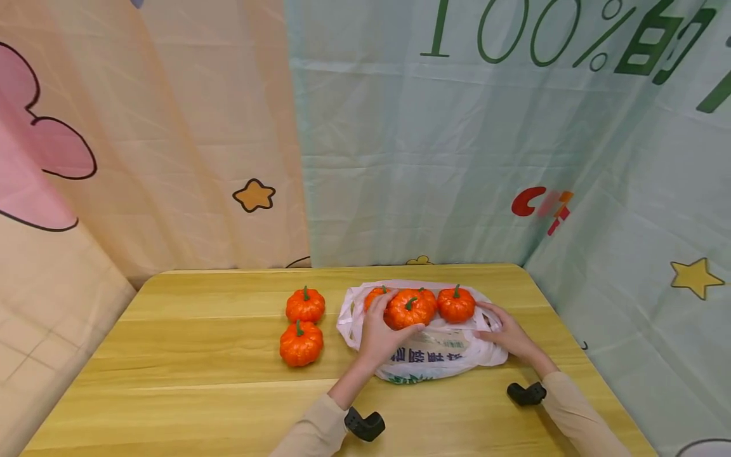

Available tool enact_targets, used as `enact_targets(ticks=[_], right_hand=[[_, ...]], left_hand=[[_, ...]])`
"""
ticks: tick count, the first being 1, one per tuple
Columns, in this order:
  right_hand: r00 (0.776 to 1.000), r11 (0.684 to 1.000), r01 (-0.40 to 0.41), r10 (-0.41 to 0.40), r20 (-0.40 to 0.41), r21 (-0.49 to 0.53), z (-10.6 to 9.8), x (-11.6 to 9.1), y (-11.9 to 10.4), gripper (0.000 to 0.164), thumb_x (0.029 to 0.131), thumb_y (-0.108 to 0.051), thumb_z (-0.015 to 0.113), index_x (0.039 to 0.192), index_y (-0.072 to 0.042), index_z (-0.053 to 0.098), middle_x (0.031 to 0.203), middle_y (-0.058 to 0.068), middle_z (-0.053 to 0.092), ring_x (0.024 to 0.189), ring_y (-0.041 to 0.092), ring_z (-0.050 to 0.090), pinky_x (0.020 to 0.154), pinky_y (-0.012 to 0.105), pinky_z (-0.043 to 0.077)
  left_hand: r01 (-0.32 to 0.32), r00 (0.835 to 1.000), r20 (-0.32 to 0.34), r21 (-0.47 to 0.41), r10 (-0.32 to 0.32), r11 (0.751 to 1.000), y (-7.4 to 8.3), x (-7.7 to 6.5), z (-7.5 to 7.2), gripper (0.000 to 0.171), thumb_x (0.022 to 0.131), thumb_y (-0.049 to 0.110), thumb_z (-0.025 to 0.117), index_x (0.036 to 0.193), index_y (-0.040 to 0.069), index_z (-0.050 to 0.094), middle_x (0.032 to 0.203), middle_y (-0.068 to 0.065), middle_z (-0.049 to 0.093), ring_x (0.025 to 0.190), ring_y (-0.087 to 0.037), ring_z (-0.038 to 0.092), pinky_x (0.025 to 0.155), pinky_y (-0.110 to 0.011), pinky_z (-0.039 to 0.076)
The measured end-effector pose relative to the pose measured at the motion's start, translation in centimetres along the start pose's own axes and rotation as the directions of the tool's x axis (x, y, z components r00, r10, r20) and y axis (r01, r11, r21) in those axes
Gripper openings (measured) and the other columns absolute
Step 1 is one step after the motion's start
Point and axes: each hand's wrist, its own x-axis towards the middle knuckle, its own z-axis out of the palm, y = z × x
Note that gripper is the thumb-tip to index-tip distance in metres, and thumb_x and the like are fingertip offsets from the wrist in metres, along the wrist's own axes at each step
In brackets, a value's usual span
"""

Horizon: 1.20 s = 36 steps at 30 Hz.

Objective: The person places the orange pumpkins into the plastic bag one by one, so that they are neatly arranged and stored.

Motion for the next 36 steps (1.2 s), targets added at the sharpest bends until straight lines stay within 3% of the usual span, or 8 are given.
enact_targets(ticks=[12,27,36], right_hand=[[1.0,1.0,0.0,0.001,-0.01,0.006,-0.1,0.0,0.3,0.068,0.085,-0.011,0.072,0.142,-0.001,0.038,0.151,0.029,0.027,0.14,0.05,0.016,0.109,0.072,0.009],[1.0,0.999,0.023,-0.023,-0.011,-0.034,-0.2,0.1,0.3,0.067,0.084,-0.013,0.072,0.142,0.0,0.039,0.149,0.029,0.031,0.139,0.049,0.021,0.109,0.071,0.013],[0.997,0.997,0.074,-0.074,-0.007,-0.016,-0.1,0.0,0.4,0.065,0.083,-0.004,0.07,0.141,0.003,0.039,0.148,0.03,0.033,0.138,0.05,0.02,0.108,0.07,0.014]], left_hand=[[0.034,0.995,0.096,0.058,-0.039,0.998,-0.6,-0.6,3.3,0.076,0.071,0.039,0.083,0.135,0.013,0.052,0.129,-0.007,0.054,0.119,-0.025,0.053,0.098,-0.047,0.048],[0.067,0.991,0.106,0.096,-0.077,0.993,0.2,-0.8,7.9,0.075,0.069,0.037,0.085,0.132,0.012,0.055,0.129,-0.005,0.056,0.118,-0.025,0.054,0.099,-0.045,0.046],[0.078,0.99,0.11,0.136,-0.093,0.988,0.3,-0.8,9.2,0.075,0.068,0.035,0.086,0.131,0.011,0.055,0.127,-0.007,0.057,0.116,-0.026,0.055,0.098,-0.044,0.047]])
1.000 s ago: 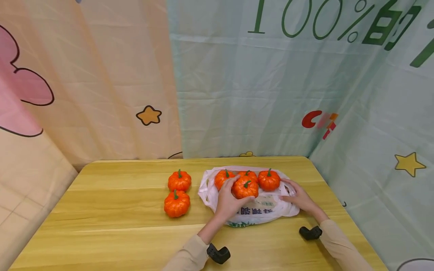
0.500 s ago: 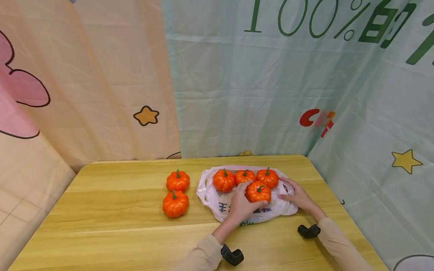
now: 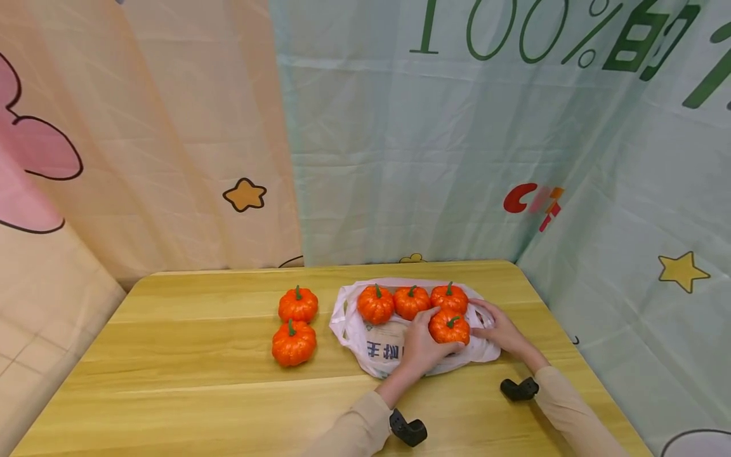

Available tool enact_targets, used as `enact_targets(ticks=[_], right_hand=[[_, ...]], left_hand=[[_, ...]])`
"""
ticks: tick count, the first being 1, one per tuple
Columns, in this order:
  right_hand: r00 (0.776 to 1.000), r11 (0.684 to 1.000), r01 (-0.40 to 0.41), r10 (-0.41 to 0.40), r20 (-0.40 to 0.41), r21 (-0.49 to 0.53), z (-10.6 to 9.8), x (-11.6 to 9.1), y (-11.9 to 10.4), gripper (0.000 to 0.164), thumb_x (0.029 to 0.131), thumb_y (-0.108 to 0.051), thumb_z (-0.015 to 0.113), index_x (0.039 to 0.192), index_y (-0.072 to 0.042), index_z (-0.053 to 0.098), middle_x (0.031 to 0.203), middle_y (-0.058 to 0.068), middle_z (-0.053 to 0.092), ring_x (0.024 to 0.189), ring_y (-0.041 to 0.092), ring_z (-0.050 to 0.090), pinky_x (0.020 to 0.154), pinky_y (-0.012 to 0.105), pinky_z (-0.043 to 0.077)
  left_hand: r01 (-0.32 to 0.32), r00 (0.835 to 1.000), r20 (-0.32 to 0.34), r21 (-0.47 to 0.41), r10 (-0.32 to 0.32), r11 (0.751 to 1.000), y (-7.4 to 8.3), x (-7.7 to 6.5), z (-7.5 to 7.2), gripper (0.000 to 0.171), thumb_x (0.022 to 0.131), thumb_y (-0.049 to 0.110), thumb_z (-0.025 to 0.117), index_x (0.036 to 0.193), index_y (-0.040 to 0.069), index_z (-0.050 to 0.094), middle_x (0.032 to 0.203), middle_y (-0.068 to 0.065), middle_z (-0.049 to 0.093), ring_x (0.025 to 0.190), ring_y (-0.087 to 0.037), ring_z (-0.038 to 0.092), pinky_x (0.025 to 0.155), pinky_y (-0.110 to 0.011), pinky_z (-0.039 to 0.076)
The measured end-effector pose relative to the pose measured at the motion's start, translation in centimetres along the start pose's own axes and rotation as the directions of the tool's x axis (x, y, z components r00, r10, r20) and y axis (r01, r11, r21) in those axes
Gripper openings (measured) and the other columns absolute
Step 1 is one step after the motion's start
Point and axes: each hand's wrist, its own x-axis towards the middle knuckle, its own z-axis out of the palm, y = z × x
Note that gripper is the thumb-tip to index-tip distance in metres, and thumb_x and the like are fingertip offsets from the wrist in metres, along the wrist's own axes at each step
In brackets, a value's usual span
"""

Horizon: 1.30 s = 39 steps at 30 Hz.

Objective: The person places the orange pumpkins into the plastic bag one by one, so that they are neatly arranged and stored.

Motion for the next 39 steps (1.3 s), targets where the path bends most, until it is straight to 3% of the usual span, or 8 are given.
enact_targets(ticks=[12,25,39], right_hand=[[1.0,1.0,0.011,-0.011,-0.004,0.023,0.0,0.0,0.0,0.066,0.082,0.001,0.069,0.14,0.006,0.039,0.147,0.031,0.033,0.139,0.05,0.02,0.109,0.07,0.013],[1.0,0.999,0.029,-0.029,-0.003,0.019,-0.1,-0.1,0.3,0.065,0.082,0.0,0.069,0.14,0.005,0.039,0.147,0.031,0.034,0.138,0.049,0.021,0.108,0.07,0.014],[1.0,1.0,0.014,-0.014,0.011,0.005,-0.1,-0.1,0.1,0.061,0.086,0.003,0.063,0.141,0.005,0.036,0.148,0.031,0.031,0.138,0.05,0.02,0.109,0.07,0.014]], left_hand=[[0.027,1.0,0.01,-0.004,-0.027,1.0,-0.7,-0.1,1.2,0.073,0.068,0.032,0.086,0.13,0.01,0.055,0.126,-0.009,0.057,0.115,-0.027,0.055,0.099,-0.045,0.046],[0.003,1.0,0.02,0.002,-0.003,1.0,-1.0,0.0,2.0,0.073,0.067,0.028,0.087,0.13,0.008,0.054,0.136,-0.011,0.054,0.123,-0.029,0.053,0.103,-0.045,0.045],[-0.008,1.0,0.031,0.044,0.007,0.999,-0.9,-0.2,2.5,0.07,0.068,0.032,0.085,0.127,0.009,0.056,0.131,-0.011,0.055,0.12,-0.029,0.052,0.101,-0.046,0.045]])
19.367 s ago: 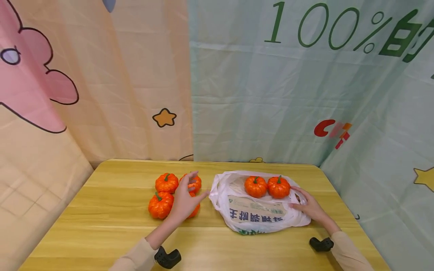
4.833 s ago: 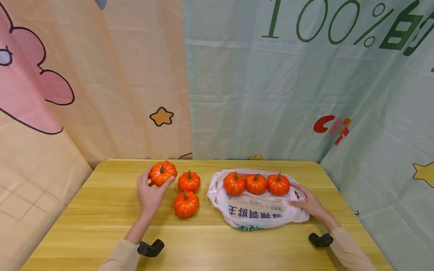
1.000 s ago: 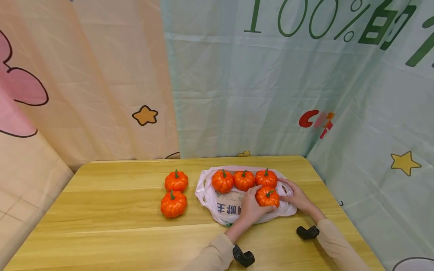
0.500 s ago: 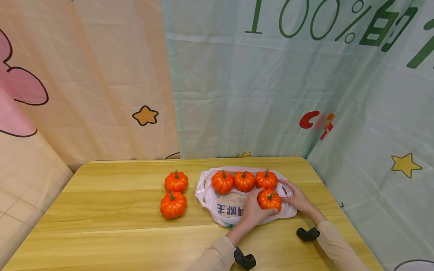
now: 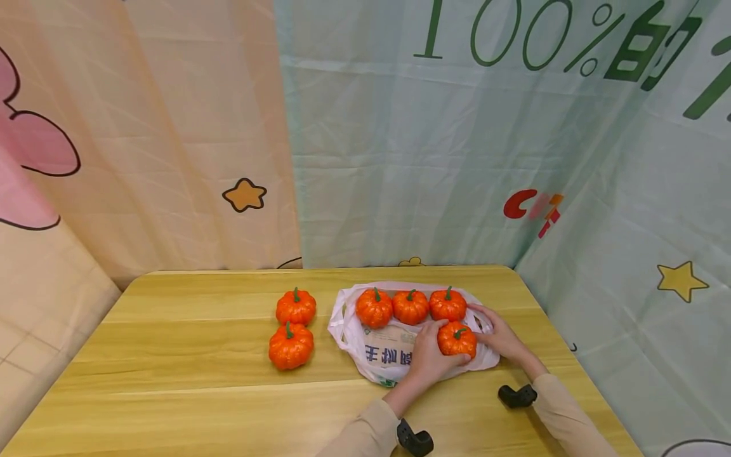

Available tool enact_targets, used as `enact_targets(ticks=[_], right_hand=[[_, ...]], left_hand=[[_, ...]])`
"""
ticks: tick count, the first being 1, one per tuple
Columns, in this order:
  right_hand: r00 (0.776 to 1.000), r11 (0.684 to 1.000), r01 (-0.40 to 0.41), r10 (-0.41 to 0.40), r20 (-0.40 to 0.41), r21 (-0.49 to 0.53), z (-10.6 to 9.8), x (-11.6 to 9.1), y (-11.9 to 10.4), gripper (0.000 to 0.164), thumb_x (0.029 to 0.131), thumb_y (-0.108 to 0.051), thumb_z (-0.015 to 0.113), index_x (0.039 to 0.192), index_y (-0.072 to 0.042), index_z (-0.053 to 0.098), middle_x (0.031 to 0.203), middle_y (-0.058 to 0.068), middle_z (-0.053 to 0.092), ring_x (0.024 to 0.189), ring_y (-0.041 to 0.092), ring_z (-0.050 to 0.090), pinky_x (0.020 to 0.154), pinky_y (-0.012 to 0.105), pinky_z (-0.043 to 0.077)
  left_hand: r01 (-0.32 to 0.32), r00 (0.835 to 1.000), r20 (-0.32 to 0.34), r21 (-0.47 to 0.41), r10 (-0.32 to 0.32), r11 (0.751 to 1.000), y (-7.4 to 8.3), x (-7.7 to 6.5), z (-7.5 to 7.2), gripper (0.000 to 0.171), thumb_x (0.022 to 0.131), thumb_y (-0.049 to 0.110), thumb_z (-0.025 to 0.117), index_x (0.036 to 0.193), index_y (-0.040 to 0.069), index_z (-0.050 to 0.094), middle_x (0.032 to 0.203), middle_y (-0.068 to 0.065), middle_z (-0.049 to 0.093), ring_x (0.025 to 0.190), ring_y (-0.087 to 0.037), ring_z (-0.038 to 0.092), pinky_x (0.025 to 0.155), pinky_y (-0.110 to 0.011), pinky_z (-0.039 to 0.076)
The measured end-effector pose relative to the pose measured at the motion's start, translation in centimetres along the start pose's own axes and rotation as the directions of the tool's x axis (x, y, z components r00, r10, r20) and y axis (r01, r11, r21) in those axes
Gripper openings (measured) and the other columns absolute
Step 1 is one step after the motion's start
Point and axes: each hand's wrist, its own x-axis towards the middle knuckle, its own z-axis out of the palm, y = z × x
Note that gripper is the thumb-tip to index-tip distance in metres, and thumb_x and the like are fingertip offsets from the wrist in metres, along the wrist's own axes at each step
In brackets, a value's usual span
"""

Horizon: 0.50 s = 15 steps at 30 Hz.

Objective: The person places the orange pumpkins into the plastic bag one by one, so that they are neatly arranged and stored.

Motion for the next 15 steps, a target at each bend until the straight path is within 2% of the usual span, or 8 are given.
enact_targets(ticks=[9,15], right_hand=[[1.0,1.0,0.012,-0.012,-0.003,0.011,0.07,-0.03,0.1,0.06,0.086,0.003,0.062,0.141,0.005,0.038,0.148,0.03,0.032,0.138,0.049,0.02,0.109,0.07,0.013],[1.0,1.0,0.009,-0.009,-0.008,-0.016,0.01,-0.09,0.03,0.06,0.086,0.004,0.062,0.141,0.004,0.038,0.148,0.029,0.033,0.139,0.047,0.021,0.108,0.068,0.017]], left_hand=[[0.032,0.999,0.022,0.056,-0.033,0.998,0.19,0.16,0.03,0.071,0.071,0.037,0.082,0.131,0.012,0.056,0.126,-0.008,0.055,0.115,-0.027,0.053,0.096,-0.044,0.047],[0.048,0.998,0.037,0.059,-0.051,0.997,0.49,0.11,-0.19,0.071,0.071,0.037,0.082,0.132,0.012,0.055,0.127,-0.008,0.054,0.115,-0.027,0.052,0.095,-0.044,0.047]])
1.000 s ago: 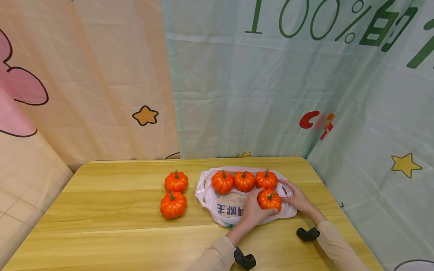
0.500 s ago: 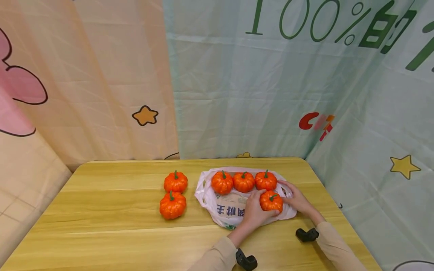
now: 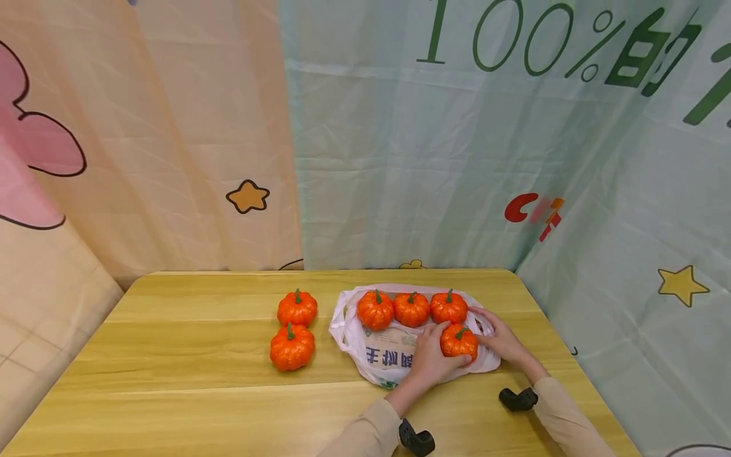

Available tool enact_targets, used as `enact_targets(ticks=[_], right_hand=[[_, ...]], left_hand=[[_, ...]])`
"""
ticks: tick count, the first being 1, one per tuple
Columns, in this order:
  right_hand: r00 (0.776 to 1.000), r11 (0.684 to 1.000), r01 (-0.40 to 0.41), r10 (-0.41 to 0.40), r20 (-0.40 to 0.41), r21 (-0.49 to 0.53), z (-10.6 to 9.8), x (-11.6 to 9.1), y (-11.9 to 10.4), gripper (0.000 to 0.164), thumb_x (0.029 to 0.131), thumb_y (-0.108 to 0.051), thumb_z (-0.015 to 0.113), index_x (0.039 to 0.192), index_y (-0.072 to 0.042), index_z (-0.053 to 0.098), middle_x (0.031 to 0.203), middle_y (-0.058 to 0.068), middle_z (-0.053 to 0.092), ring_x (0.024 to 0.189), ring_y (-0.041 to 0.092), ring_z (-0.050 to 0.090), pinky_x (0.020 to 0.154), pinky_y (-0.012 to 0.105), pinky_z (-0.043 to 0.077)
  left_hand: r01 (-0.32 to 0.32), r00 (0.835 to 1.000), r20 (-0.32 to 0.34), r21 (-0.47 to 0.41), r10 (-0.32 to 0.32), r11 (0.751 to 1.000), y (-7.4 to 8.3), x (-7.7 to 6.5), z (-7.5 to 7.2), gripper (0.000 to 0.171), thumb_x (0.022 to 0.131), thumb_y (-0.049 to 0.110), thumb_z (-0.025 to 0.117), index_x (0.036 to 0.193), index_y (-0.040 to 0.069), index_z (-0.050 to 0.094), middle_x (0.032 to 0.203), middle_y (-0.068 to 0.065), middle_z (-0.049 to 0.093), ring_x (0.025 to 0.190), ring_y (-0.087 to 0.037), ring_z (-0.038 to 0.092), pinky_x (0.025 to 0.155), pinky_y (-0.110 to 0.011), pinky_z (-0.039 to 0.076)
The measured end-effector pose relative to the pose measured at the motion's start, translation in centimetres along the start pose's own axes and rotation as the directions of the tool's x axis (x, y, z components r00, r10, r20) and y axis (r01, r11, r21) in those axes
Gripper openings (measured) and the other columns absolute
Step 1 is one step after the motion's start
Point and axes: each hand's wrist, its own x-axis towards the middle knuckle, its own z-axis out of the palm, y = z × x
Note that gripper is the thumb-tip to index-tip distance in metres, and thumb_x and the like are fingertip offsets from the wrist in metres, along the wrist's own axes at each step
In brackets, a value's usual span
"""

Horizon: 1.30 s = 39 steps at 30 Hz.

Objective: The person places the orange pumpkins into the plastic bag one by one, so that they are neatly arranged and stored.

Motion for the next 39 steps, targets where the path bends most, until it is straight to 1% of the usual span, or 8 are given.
enact_targets(ticks=[9,13,16,19,25,29,31,39], right_hand=[[1.0,1.0,-0.011,0.011,0.007,0.001,0.3,-0.2,0.3,0.059,0.086,0.002,0.062,0.141,0.004,0.039,0.147,0.03,0.034,0.137,0.048,0.023,0.108,0.066,0.02],[1.0,1.0,-0.016,0.015,-0.008,-0.024,0.3,-0.4,0.4,0.058,0.087,0.0,0.062,0.141,0.002,0.04,0.147,0.028,0.036,0.136,0.045,0.026,0.112,0.037,0.033],[1.0,1.0,-0.009,0.008,-0.016,-0.028,0.3,-0.5,0.6,0.058,0.087,-0.001,0.062,0.14,0.002,0.04,0.146,0.027,0.036,0.135,0.045,0.026,0.1,0.01,0.03],[1.0,1.0,0.023,-0.023,-0.021,-0.008,0.2,-0.6,0.7,0.057,0.087,-0.004,0.063,0.14,0.003,0.041,0.145,0.029,0.036,0.134,0.047,0.025,0.096,0.005,0.027],[0.992,0.993,0.117,-0.117,-0.039,-0.017,0.3,-0.6,1.3,0.054,0.088,-0.007,0.063,0.139,-0.006,0.046,0.142,0.018,0.044,0.132,0.035,0.032,0.105,0.033,0.035],[0.995,0.996,0.091,-0.092,-0.029,-0.017,0.3,-0.4,1.2,0.056,0.088,-0.007,0.063,0.14,-0.004,0.044,0.143,0.022,0.042,0.134,0.04,0.03,0.109,0.058,0.028],[0.998,0.998,0.056,-0.056,-0.002,-0.01,0.2,-0.3,1.0,0.058,0.087,-0.005,0.062,0.141,0.0,0.04,0.145,0.029,0.035,0.135,0.049,0.024,0.105,0.072,0.018],[1.0,1.0,0.019,-0.019,0.002,-0.017,0.0,0.1,0.4,0.059,0.086,0.001,0.063,0.14,0.005,0.039,0.145,0.032,0.034,0.135,0.052,0.022,0.106,0.072,0.017]], left_hand=[[0.022,0.999,0.029,0.008,-0.022,1.0,0.1,-0.2,-0.4,0.071,0.072,0.035,0.081,0.134,0.013,0.054,0.133,-0.01,0.052,0.119,-0.03,0.049,0.096,-0.047,0.046],[0.024,0.999,0.039,-0.003,-0.024,1.0,0.2,-0.3,-0.8,0.07,0.074,0.033,0.08,0.135,0.014,0.053,0.137,-0.011,0.05,0.122,-0.031,0.048,0.099,-0.049,0.045],[0.016,0.999,0.033,-0.013,-0.015,1.0,0.5,-0.3,-1.1,0.068,0.074,0.03,0.08,0.135,0.014,0.053,0.135,-0.009,0.051,0.122,-0.029,0.048,0.1,-0.047,0.046],[0.004,1.0,0.022,-0.025,-0.003,1.0,0.8,-0.3,-1.5,0.067,0.075,0.029,0.08,0.134,0.015,0.053,0.132,-0.007,0.052,0.12,-0.027,0.049,0.099,-0.046,0.046],[-0.029,1.0,0.005,-0.05,0.029,0.998,1.6,-0.5,-2.7,0.065,0.078,0.028,0.078,0.135,0.014,0.052,0.135,-0.007,0.051,0.121,-0.026,0.048,0.098,-0.046,0.047],[-0.072,0.997,-0.017,-0.037,0.071,0.997,2.1,-0.6,-3.8,0.062,0.079,0.026,0.077,0.135,0.013,0.052,0.134,-0.007,0.054,0.117,-0.025,0.05,0.097,-0.045,0.047],[-0.087,0.996,-0.027,-0.033,0.086,0.996,2.3,-0.7,-4.4,0.062,0.079,0.024,0.077,0.135,0.013,0.052,0.134,-0.006,0.054,0.119,-0.027,0.05,0.098,-0.048,0.046],[-0.111,0.993,-0.054,-0.046,0.108,0.993,2.6,-0.8,-6.5,0.064,0.08,0.022,0.076,0.138,0.013,0.05,0.141,-0.007,0.05,0.13,-0.03,0.044,0.105,-0.052,0.04]])
